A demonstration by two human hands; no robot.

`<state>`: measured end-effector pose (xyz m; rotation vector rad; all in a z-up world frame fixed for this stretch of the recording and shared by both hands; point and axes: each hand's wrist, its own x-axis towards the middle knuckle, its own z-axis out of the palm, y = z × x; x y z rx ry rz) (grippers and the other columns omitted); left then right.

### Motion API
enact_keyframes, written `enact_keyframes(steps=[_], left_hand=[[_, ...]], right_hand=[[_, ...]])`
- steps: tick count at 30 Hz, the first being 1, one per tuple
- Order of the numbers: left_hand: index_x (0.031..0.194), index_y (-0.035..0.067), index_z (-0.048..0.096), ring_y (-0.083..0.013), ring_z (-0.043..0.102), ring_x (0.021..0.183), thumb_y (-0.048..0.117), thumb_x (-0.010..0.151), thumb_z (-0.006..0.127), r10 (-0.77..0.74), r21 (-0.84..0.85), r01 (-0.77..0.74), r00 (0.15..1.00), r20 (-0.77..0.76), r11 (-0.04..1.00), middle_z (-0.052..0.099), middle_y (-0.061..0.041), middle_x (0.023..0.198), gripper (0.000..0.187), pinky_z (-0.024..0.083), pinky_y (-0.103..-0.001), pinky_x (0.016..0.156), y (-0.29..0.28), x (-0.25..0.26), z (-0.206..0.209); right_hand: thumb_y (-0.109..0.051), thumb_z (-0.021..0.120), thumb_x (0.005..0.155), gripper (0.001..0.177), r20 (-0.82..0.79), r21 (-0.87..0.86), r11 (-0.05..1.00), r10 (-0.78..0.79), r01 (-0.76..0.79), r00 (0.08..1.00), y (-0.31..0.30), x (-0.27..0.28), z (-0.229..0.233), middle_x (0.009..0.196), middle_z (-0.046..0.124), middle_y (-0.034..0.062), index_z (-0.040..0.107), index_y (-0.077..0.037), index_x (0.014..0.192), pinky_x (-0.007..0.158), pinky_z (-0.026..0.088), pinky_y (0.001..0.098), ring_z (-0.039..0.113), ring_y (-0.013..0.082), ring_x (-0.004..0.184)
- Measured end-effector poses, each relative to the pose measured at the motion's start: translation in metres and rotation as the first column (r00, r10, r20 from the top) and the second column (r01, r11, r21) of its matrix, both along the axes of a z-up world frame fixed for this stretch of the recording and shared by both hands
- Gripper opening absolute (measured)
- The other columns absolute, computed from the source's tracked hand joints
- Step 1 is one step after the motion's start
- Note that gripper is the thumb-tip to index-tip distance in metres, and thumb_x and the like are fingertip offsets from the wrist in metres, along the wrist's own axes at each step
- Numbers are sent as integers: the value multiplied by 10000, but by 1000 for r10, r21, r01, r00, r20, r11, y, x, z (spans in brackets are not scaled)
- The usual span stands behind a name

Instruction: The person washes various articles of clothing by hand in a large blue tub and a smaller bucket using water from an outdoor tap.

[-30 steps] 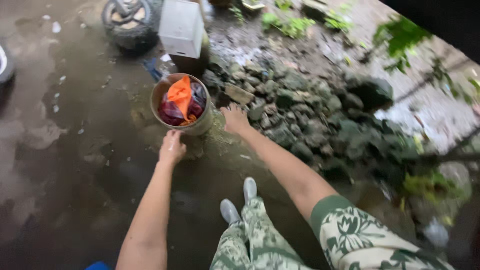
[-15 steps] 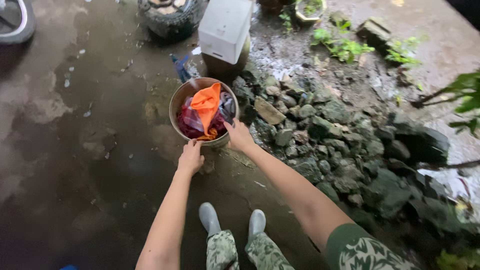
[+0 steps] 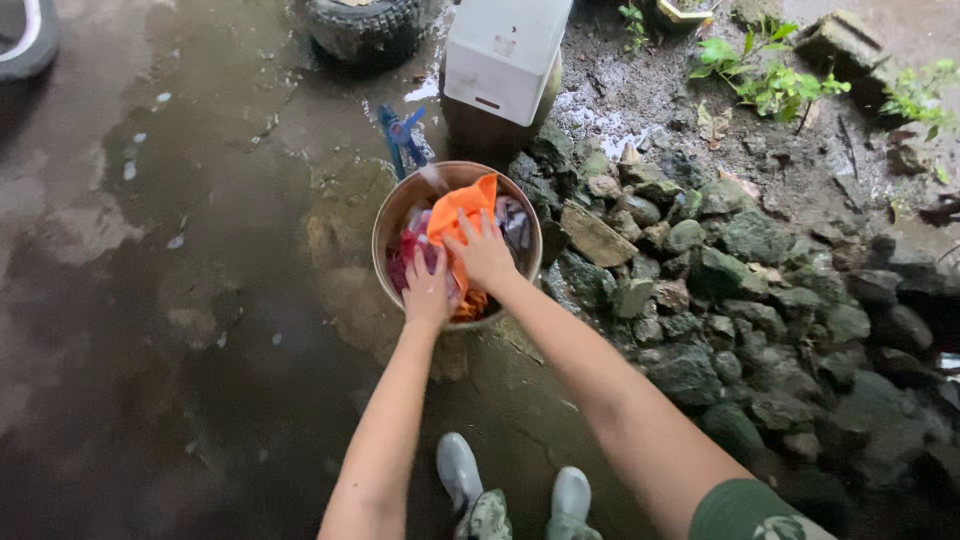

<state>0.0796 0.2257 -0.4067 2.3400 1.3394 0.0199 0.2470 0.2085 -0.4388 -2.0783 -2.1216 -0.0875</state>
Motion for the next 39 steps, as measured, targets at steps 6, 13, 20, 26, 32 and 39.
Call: enact_keyframes(steps=[6,13,20,26,32,39], left_hand=[[1625,342,212,-432,90,1541,374,695,921,-78,-192,35,972,-221,981,5,-137,1686,1170,367,-753,1045,39,24,-34],[1591,374,286,-377,131,1571,500,684,899,-226,-124,198,933,-279,972,146,-85,1694,1102,294,-778,1093,99,56,-88],[1586,297,345,-344,317,1473,439,732,811,-268,72,281,952,-147,957,368,-102,1619,983,304,-743,1078,138,65,-176],[1308,135,619,-430,482,1293,470,655,806,-247,350,258,966,-79,900,592,-228,1342,757,373,-710,996,136,72,-210],[1160,159,666,-391,564,1137,448,683,788,-370,171,361,929,21,917,645,-185,1174,571,442,-625,923,163,72,-171],[954,194,733,-336,680,917,418,721,762,-376,117,364,921,100,924,720,-125,939,325,538,-506,820,169,72,-146]], right_hand=[[-337,826,723,974,-117,-520,846,-205,116,972,1,6,-23,1605,250,240,309,-344,1548,1080,382,586,230,562,1442],[-395,763,803,931,-410,-502,865,-235,-3,882,34,46,-114,1440,527,263,302,-208,1589,1066,487,465,579,410,1255],[-410,659,918,688,-329,-566,789,-483,240,812,70,26,-92,1398,624,146,429,-257,1549,1026,520,476,645,351,1205],[-341,684,810,748,-298,-615,712,-607,338,737,78,22,-114,1415,581,114,432,-334,1515,960,531,472,630,331,1192],[-331,673,921,654,-249,-228,942,-301,246,921,95,42,-192,1504,553,176,467,-105,1500,1081,520,405,610,314,1308],[-403,711,748,838,-434,-166,946,-325,280,840,94,42,-158,1511,500,171,465,-129,1501,1028,481,402,559,341,1317]])
